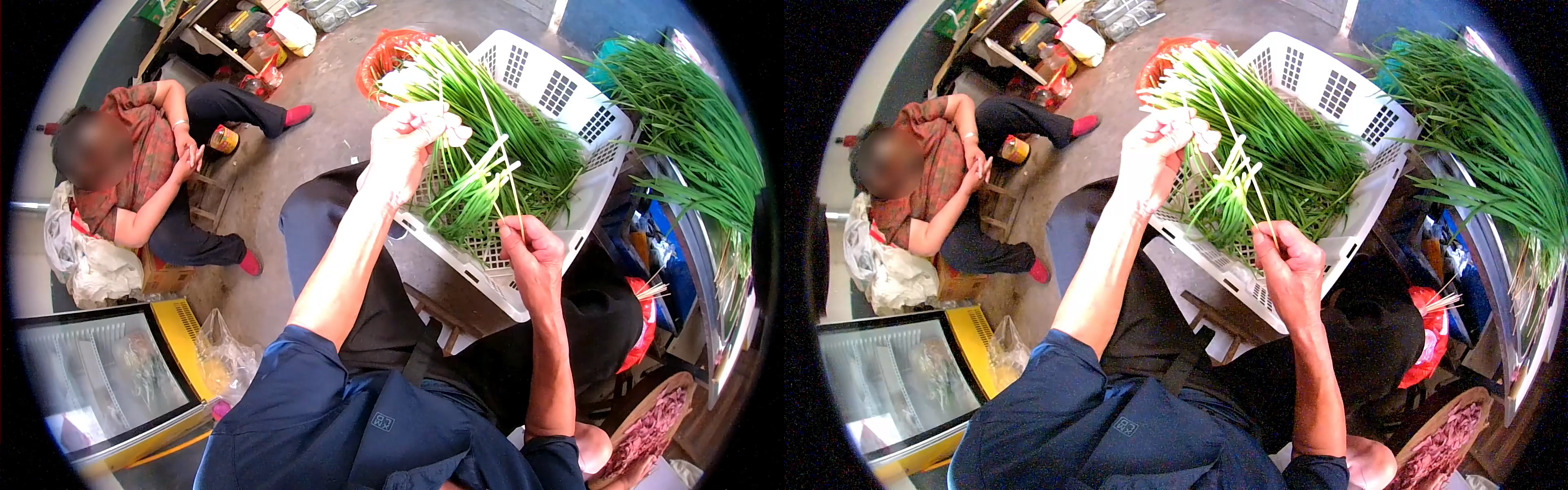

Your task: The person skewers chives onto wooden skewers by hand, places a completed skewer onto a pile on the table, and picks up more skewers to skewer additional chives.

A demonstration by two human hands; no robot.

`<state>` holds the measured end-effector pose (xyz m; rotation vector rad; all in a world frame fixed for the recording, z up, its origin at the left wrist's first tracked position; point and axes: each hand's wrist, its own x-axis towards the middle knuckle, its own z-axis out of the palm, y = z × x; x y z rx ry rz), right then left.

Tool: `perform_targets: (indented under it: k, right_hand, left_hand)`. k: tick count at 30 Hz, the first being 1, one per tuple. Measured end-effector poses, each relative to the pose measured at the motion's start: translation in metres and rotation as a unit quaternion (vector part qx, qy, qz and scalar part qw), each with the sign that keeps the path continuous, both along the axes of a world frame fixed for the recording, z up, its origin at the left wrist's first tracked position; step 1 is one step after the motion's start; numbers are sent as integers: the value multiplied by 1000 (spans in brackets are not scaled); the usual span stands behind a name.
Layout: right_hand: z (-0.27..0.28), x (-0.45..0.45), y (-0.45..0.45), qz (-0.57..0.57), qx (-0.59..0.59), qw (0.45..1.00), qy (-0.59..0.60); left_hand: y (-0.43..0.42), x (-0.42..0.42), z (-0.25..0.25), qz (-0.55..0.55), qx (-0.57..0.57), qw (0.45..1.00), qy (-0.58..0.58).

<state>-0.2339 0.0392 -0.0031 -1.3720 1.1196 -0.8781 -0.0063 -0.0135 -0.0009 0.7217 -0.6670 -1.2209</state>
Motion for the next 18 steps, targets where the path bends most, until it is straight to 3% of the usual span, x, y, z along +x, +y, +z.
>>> perform_targets:
  k: [16,18]
  right_hand:
    - [0,-1,0,-9,9,1000,-7]
    - [0,-1,0,-10,10,1000,-8]
  left_hand:
    - [-2,-7,-5,37,-30,998,-42]
    - [1,-3,-1,-4,-2,999,34]
